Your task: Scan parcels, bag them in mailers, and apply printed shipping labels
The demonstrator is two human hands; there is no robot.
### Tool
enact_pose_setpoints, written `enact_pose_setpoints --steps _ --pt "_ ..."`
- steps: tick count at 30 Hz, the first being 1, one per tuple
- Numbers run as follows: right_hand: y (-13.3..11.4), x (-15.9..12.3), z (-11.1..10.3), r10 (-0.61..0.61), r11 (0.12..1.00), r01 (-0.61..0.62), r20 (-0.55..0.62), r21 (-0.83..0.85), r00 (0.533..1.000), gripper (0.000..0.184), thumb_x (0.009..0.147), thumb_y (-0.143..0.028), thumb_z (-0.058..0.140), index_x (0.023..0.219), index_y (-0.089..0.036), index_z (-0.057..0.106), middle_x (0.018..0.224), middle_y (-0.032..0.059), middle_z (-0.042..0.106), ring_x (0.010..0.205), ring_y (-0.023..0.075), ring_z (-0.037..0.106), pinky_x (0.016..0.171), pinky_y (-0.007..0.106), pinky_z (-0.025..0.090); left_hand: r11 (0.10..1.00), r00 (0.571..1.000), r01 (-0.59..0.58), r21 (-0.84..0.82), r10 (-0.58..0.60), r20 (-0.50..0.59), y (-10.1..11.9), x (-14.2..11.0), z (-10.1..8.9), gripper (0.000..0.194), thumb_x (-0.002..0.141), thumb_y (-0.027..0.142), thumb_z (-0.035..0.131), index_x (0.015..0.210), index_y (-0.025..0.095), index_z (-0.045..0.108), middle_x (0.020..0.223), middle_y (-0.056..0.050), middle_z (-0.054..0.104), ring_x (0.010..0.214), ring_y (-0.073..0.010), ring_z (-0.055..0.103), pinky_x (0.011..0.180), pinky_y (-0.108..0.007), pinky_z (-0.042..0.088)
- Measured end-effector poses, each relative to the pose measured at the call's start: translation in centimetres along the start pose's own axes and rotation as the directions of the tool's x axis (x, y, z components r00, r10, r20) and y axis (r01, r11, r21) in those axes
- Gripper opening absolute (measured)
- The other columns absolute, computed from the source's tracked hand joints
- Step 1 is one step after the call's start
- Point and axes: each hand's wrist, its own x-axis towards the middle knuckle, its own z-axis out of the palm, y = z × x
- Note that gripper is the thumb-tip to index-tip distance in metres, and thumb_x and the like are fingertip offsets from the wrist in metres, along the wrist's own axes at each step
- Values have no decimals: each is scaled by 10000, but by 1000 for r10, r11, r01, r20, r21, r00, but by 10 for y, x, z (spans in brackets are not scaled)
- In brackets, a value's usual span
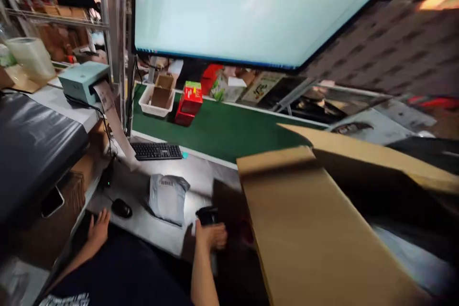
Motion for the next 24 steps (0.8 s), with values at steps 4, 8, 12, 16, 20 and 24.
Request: enact_pose_setpoints --steps 4,8,12,16,20,24 --pt "-7 21 -7 139 984 -129 79 -124 987 815 768 -207 716 1533 -73 467 1579 348 502 1511 460 476 1261 637 360 995 995 -100 11 100 -8 21 31 -36 577 1032 152 315 1511 143 636 1611 -207 593 1511 -340 563 1345 -616 300" --pt "-24 28 -7 163 986 -153 173 -68 971 635 779 -197 682 1393 -81 572 1432 284 633 1356 381 623 1155 491 506 865 866 -498 -65 491 -95 91 61 -46 501 1058 256 419 1511 205 627 1628 -143 599 1544 -302 524 1333 -539 368" --pt "-58 8 -13 93 986 -140 408 87 908 293 873 -344 664 1107 -168 654 885 74 736 802 214 716 716 309 594 658 661 -750 -68 750 -28 165 67 -42 565 1011 253 564 1574 196 548 1702 -152 506 1592 -348 453 1315 -542 388" --pt "-92 -21 -4 30 972 -166 611 166 791 311 879 -491 736 859 -201 624 586 -23 600 518 138 569 503 248 479 548 544 -833 -75 837 60 191 58 -26 682 976 284 639 1629 196 463 1764 -159 402 1641 -367 364 1332 -614 340" --pt "-112 -29 0 32 965 -194 660 174 751 362 852 -480 808 774 -214 575 496 -48 549 442 113 508 441 222 410 549 547 -833 -70 836 43 186 53 -14 647 1002 284 572 1632 191 455 1768 -170 387 1645 -358 356 1316 -629 352" --pt "-121 -30 -8 51 964 -210 658 165 752 379 872 -482 799 762 -217 552 486 -54 546 430 99 495 436 208 406 611 616 -783 -113 787 -17 185 52 -9 583 1021 231 497 1599 152 498 1732 -185 446 1615 -347 409 1284 -606 388"
